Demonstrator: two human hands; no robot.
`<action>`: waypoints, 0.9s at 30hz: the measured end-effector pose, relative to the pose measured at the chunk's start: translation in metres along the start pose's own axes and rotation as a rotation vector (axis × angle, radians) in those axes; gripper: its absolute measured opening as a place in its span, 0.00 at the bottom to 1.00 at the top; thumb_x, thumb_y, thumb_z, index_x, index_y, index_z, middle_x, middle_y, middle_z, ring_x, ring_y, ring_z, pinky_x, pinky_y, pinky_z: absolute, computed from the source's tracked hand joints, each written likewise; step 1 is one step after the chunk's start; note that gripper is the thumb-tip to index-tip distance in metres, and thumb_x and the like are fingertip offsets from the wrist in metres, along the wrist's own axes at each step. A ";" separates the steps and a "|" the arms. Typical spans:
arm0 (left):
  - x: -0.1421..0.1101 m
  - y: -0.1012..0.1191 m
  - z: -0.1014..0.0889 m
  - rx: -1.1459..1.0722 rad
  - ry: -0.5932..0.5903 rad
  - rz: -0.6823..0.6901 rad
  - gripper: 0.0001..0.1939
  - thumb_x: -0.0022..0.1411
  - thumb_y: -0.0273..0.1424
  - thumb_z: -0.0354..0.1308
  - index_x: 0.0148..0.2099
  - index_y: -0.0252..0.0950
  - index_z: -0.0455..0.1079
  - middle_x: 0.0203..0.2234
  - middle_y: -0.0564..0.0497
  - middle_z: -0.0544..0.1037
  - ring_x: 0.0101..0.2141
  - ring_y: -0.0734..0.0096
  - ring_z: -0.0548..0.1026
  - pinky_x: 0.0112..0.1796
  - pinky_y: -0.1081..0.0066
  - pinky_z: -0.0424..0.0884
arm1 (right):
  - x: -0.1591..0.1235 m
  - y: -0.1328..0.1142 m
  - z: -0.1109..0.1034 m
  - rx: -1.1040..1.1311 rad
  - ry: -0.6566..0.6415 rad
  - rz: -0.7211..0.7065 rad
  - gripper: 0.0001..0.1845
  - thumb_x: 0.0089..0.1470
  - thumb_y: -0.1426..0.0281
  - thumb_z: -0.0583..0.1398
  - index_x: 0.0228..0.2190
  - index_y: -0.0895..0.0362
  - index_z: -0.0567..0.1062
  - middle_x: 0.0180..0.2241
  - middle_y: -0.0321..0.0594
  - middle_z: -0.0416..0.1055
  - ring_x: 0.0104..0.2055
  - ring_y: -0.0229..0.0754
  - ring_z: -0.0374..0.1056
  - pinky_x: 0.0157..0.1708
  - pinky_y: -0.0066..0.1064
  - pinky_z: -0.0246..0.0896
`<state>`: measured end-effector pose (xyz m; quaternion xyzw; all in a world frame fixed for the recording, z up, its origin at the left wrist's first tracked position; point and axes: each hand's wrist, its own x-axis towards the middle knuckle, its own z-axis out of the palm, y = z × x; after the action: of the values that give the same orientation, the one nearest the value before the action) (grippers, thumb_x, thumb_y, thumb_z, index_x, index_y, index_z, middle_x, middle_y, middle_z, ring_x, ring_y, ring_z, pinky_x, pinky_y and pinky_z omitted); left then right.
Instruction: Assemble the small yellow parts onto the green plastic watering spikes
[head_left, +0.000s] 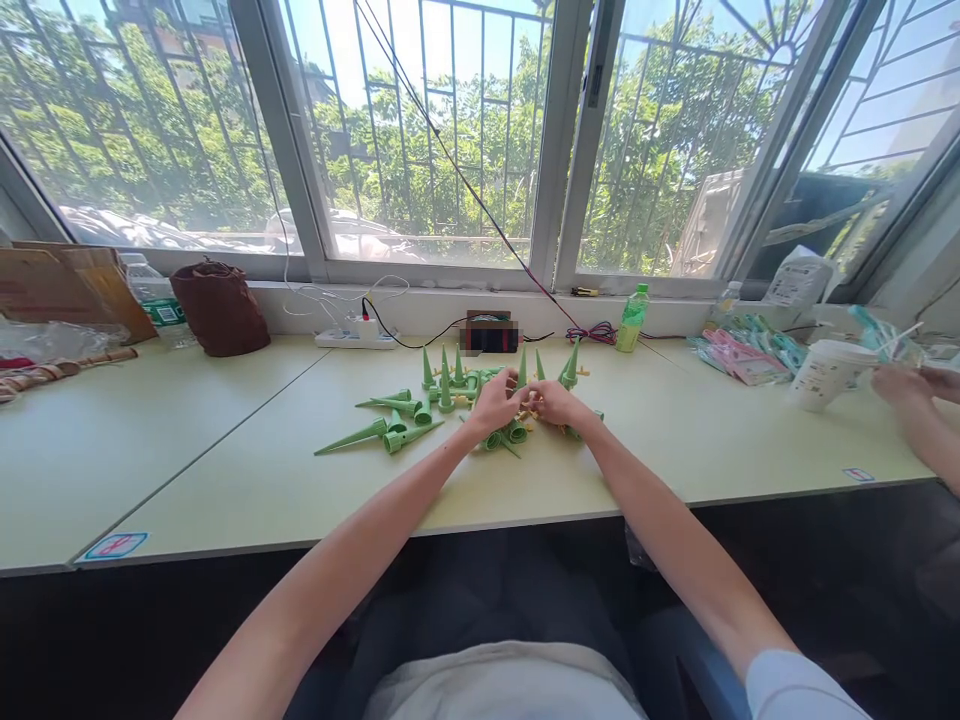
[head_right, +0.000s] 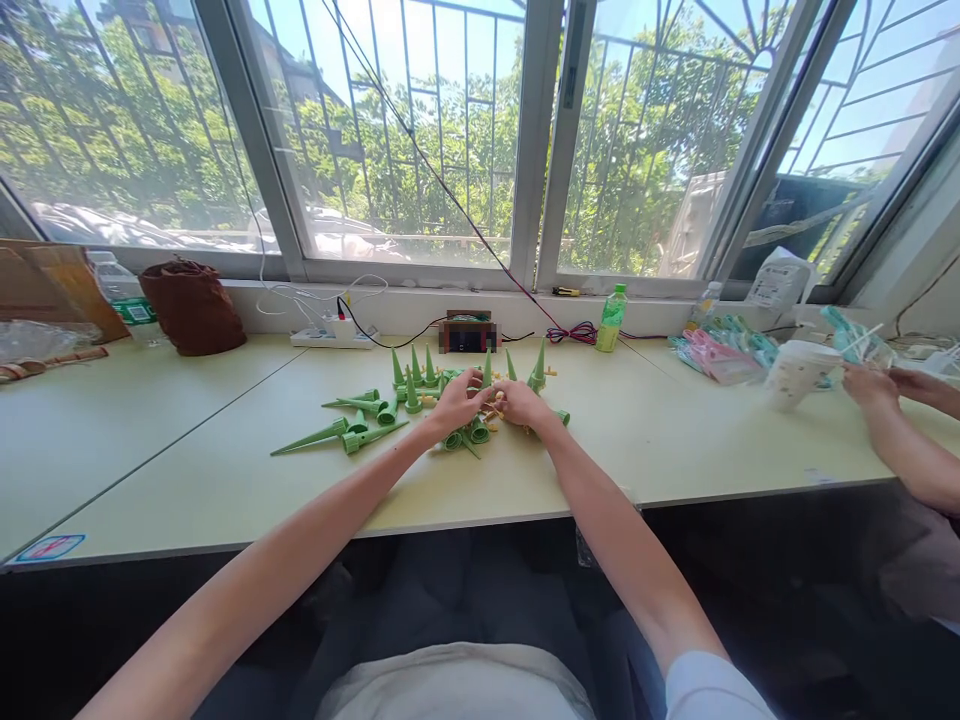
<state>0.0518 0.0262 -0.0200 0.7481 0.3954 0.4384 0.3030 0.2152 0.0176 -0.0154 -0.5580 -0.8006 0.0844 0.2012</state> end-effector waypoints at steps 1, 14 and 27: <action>0.000 -0.001 0.000 -0.006 -0.003 0.004 0.14 0.59 0.34 0.60 0.45 0.34 0.66 0.38 0.46 0.74 0.31 0.72 0.75 0.32 0.71 0.74 | 0.000 -0.001 0.000 -0.009 -0.003 0.004 0.10 0.54 0.77 0.57 0.37 0.57 0.76 0.34 0.40 0.76 0.34 0.37 0.68 0.31 0.24 0.57; 0.000 0.005 0.001 -0.089 -0.026 -0.066 0.10 0.61 0.31 0.58 0.43 0.34 0.63 0.35 0.48 0.73 0.28 0.74 0.75 0.30 0.72 0.72 | -0.004 -0.010 -0.003 -0.123 -0.034 0.056 0.08 0.55 0.77 0.55 0.37 0.59 0.70 0.38 0.45 0.74 0.38 0.41 0.68 0.33 0.26 0.55; -0.004 0.015 0.000 -0.303 -0.033 -0.181 0.12 0.60 0.32 0.62 0.42 0.34 0.63 0.35 0.47 0.74 0.25 0.74 0.76 0.28 0.70 0.75 | -0.001 -0.006 0.003 0.035 0.068 0.037 0.06 0.51 0.73 0.59 0.32 0.56 0.66 0.31 0.41 0.73 0.33 0.41 0.67 0.29 0.27 0.55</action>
<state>0.0550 0.0155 -0.0099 0.6623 0.3858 0.4514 0.4570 0.2094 0.0146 -0.0168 -0.5717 -0.7812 0.0830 0.2365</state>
